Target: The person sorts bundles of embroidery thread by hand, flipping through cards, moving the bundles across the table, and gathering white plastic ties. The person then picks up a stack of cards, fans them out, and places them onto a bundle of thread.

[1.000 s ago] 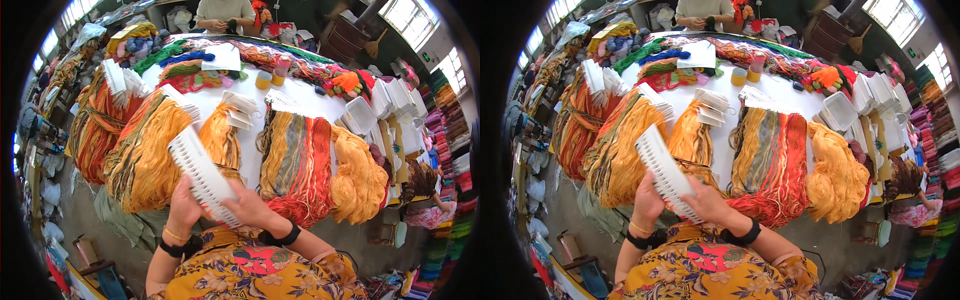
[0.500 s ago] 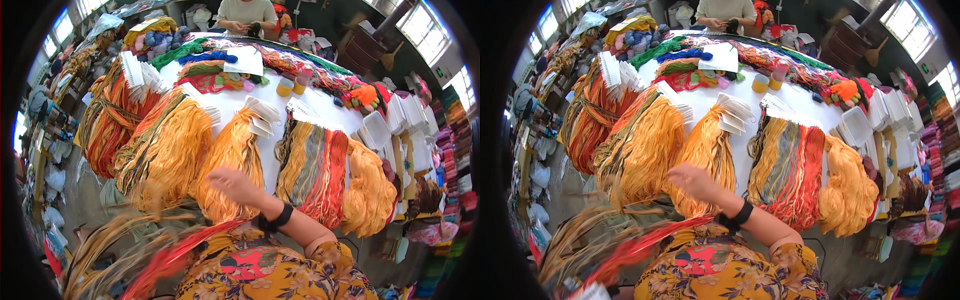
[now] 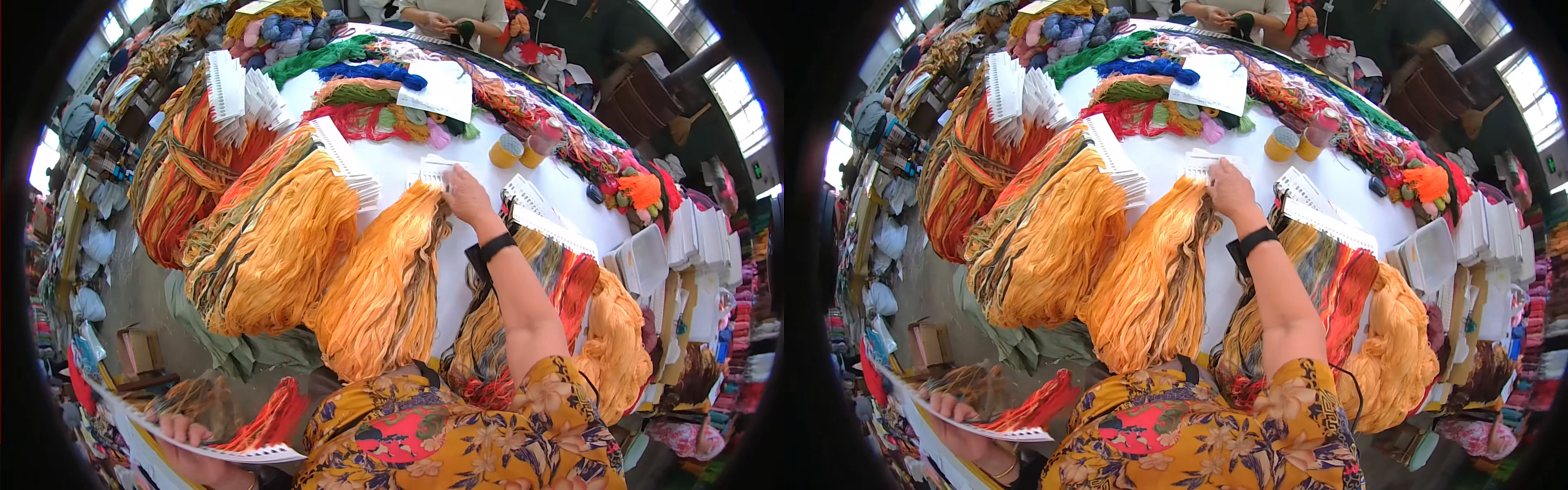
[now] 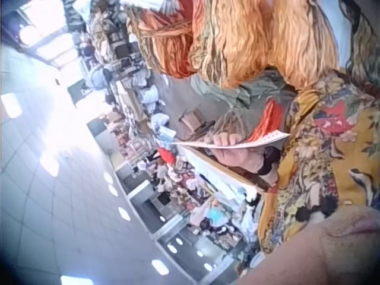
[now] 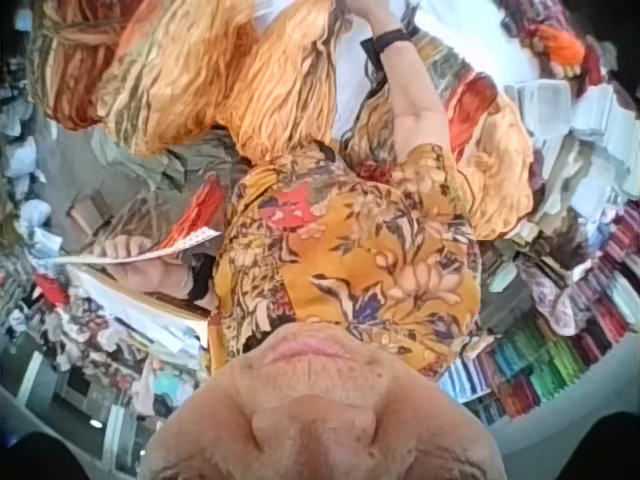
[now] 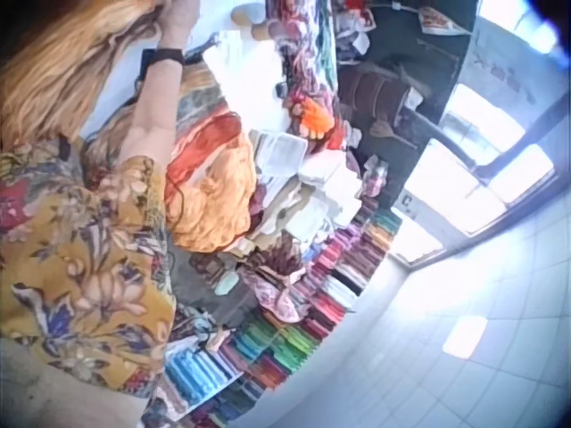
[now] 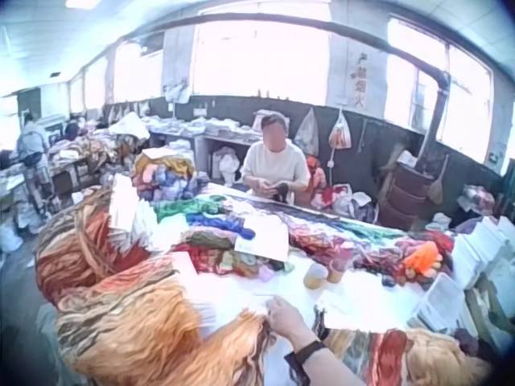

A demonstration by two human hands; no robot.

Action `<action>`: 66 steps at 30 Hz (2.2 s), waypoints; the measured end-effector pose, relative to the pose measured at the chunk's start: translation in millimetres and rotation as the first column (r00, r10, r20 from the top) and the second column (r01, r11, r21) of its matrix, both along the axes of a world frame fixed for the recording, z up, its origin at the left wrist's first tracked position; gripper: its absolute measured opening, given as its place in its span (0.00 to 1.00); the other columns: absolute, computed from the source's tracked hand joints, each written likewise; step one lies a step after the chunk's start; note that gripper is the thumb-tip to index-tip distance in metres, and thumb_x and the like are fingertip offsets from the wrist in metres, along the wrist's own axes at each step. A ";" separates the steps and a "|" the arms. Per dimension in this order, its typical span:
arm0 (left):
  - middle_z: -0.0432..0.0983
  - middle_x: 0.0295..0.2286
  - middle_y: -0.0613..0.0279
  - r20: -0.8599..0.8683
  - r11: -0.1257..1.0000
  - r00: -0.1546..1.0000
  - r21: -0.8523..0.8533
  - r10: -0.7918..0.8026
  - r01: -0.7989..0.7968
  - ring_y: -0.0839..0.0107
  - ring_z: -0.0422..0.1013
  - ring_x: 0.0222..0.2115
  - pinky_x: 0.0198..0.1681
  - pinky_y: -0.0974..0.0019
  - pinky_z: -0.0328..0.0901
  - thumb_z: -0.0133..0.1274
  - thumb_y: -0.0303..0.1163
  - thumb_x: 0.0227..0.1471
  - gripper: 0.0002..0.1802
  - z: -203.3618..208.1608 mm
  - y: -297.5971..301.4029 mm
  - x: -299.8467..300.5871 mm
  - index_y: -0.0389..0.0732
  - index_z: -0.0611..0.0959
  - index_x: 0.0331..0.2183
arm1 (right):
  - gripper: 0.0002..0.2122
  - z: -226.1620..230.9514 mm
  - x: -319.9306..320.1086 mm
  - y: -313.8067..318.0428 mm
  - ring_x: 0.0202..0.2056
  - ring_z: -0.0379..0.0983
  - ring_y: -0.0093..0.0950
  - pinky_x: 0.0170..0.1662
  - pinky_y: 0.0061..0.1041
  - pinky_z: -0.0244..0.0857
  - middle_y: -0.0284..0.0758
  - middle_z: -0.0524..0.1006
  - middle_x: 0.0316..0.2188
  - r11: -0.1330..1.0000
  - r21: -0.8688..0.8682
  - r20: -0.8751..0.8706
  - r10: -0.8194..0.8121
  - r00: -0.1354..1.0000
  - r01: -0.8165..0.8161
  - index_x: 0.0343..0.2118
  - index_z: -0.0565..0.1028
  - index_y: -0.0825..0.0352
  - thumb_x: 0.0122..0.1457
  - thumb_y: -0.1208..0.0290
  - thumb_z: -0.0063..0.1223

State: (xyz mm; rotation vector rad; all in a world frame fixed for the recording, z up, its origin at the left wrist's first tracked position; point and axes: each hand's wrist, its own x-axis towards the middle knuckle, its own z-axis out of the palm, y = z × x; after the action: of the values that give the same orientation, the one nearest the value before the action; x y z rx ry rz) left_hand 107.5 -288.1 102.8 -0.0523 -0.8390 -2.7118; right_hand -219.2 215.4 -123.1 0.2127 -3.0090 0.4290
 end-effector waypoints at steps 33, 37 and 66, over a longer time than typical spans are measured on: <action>0.65 0.24 0.61 0.356 0.978 0.918 0.171 -0.175 0.120 0.72 0.62 0.22 0.23 0.67 0.63 0.31 0.39 0.64 0.16 -40.6 72.6 -110.9 0.40 0.67 0.44 | 0.04 13.4 23.4 -23.5 0.28 0.68 0.33 0.33 0.31 0.63 0.34 0.67 0.23 0.996 -0.060 -0.440 0.036 0.898 -0.069 0.24 0.69 0.63 0.45 0.75 0.52; 0.65 0.23 0.62 0.371 0.974 0.909 0.182 -0.192 0.132 0.73 0.61 0.22 0.23 0.68 0.61 0.31 0.39 0.64 0.16 -42.9 71.4 -115.3 0.40 0.68 0.44 | 0.03 26.1 15.2 -21.9 0.29 0.68 0.34 0.33 0.32 0.63 0.34 0.68 0.23 0.991 -0.102 -0.377 0.045 0.925 -0.090 0.23 0.69 0.64 0.47 0.75 0.51; 0.70 0.30 0.58 0.425 0.951 0.851 0.136 -0.309 0.278 0.63 0.67 0.31 0.37 0.59 0.67 0.39 0.41 0.61 0.18 -65.5 104.9 -157.6 0.36 0.70 0.43 | 0.15 104.9 76.4 -81.7 0.32 0.71 0.18 0.35 0.17 0.66 0.33 0.75 0.33 0.393 -0.916 0.112 0.046 0.993 0.085 0.45 0.72 0.72 0.53 0.81 0.51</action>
State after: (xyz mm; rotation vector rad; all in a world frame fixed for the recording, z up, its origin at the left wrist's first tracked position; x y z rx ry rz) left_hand -50.0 -183.2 37.3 0.5143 -0.9155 -3.0981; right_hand -142.7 133.7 -18.2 0.0375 -2.3172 2.0586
